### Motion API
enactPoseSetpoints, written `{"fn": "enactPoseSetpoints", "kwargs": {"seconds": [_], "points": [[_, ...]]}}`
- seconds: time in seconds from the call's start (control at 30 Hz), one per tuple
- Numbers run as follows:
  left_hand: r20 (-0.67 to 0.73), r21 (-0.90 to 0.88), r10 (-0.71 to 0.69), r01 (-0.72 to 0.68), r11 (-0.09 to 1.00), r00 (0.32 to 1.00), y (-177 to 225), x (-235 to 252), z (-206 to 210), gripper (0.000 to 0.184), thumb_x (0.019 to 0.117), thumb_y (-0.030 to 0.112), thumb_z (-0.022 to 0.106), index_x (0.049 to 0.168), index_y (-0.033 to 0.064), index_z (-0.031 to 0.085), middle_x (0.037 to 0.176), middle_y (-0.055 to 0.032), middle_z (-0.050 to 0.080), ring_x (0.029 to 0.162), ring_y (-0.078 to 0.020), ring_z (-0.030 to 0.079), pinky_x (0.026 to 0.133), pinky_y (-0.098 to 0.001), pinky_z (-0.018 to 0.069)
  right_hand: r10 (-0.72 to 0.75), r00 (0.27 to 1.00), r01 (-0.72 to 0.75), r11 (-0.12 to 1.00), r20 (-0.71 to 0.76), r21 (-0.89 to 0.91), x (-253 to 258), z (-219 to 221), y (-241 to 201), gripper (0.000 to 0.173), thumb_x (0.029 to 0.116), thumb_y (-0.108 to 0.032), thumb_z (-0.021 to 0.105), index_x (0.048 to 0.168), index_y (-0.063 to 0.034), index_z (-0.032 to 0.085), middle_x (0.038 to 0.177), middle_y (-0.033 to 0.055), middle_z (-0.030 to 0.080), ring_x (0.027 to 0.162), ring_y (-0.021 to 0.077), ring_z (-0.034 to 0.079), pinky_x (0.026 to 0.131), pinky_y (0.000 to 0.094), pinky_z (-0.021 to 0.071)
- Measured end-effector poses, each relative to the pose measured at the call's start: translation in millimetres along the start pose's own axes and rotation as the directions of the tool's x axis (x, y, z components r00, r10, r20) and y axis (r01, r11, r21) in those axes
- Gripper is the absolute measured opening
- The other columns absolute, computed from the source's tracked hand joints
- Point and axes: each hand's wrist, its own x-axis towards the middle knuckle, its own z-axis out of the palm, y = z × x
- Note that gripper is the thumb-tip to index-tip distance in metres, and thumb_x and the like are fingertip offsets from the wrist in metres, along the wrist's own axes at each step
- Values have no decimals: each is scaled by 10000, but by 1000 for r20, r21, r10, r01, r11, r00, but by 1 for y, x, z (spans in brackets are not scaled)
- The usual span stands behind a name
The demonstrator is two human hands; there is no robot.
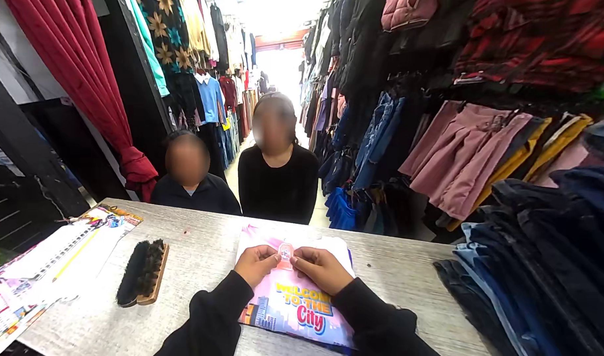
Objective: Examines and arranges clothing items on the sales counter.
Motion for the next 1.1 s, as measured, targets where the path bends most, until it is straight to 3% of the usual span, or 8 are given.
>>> {"fn": "enactPoseSetpoints", "kwargs": {"seconds": [0.23,0.33,0.43,0.57,0.77,1.1], "points": [[20,-5,18,-18,1000,1000,-3,1,-1,129,1009,90,586,968,-1,668,770,29,632,653,-6,564,649,-181,485,12,1000,-13,1000,-23,-25,2,1,5,170,1019,-212,584,970,-92,696,736,-43,668,643,33,621,646,232,521],[47,50,9,-12,999,999,-3,1,-1,154,1010,117,589,1009,-11,675,818,7,655,707,-14,592,699,-202,504,1,1000,-2,999,-31,-45,2,2,5,183,1025,-228,579,997,-94,700,745,-42,678,661,35,635,670,240,533],[33,59,17,-19,998,999,-4,1,3,171,1014,136,582,1027,-7,674,824,4,652,705,-19,590,695,-209,506,-14,1000,13,998,-28,-58,0,0,7,196,1026,-234,570,1016,-89,702,754,-49,681,661,27,637,668,226,539],[6,52,32,-32,998,999,-2,-2,3,210,1032,140,554,1135,-16,649,864,-17,662,704,-32,591,679,-219,501,-31,998,27,997,-55,-72,1,3,9,195,1017,-243,568,1016,-94,692,728,-52,680,625,32,637,634,233,544],[1,57,42,-42,997,999,-1,-2,2,189,1027,139,566,1092,-10,663,824,4,650,678,-15,577,658,-200,491,-25,999,21,995,-38,-102,1,3,6,204,1023,-239,570,1029,-76,693,758,-38,682,646,33,641,653,231,549],[32,131,29,-33,991,999,-4,-2,2,196,1011,154,601,1063,-14,685,830,-6,667,717,-21,598,719,-217,511,2,999,-6,995,-43,-101,0,4,4,184,1049,-217,554,1024,-75,668,728,-28,668,629,49,631,651,240,537]]}}
